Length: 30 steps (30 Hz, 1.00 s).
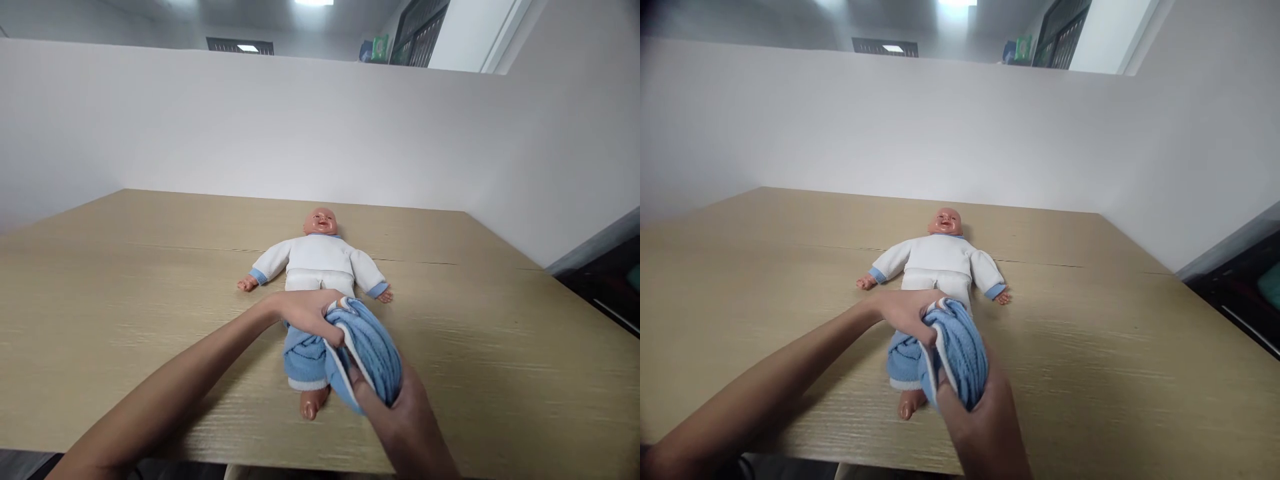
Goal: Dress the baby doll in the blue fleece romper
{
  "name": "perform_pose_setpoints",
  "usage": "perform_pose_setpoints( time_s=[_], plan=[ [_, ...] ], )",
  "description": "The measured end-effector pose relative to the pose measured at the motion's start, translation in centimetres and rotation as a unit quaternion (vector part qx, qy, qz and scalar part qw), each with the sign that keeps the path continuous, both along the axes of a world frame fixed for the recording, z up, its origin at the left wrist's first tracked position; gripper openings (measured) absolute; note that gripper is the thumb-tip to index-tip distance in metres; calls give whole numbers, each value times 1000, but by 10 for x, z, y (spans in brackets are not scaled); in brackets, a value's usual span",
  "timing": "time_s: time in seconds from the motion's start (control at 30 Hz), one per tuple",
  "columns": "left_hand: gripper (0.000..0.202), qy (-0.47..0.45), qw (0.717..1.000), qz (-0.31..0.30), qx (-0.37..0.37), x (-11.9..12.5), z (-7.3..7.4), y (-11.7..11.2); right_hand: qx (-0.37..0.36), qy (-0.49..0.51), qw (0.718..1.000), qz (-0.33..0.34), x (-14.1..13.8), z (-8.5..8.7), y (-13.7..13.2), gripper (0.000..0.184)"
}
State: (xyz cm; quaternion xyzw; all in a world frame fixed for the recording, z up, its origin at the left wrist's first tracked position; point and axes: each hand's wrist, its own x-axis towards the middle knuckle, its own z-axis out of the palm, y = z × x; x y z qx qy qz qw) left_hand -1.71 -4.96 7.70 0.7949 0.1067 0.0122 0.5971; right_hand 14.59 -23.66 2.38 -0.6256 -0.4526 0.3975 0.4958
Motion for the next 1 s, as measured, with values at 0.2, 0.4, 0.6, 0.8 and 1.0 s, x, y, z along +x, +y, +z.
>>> perform_pose_setpoints(
  time_s=[0.2, 0.4, 0.6, 0.8, 1.0],
  plan=[
    [39, 75, 987, -29, 137, 1, 12, -15, -3, -27, 998, -56, -2, -30, -29, 53],
    [63, 173, 946, 11, 273, 9, 11, -27, -4, -141, 987, -81, 14, -38, -29, 38],
    [75, 223, 926, 17, 304, 7, 8, -32, -7, -197, 976, -89, -1, -53, -37, 41],
    [79, 263, 903, 27, 338, 9, 7, -47, 47, -303, 946, -108, 3, -68, -39, 28],
    [89, 311, 881, 30, 356, 12, 9, -56, 14, -256, 963, -81, 20, -90, -40, 50]
  ],
)
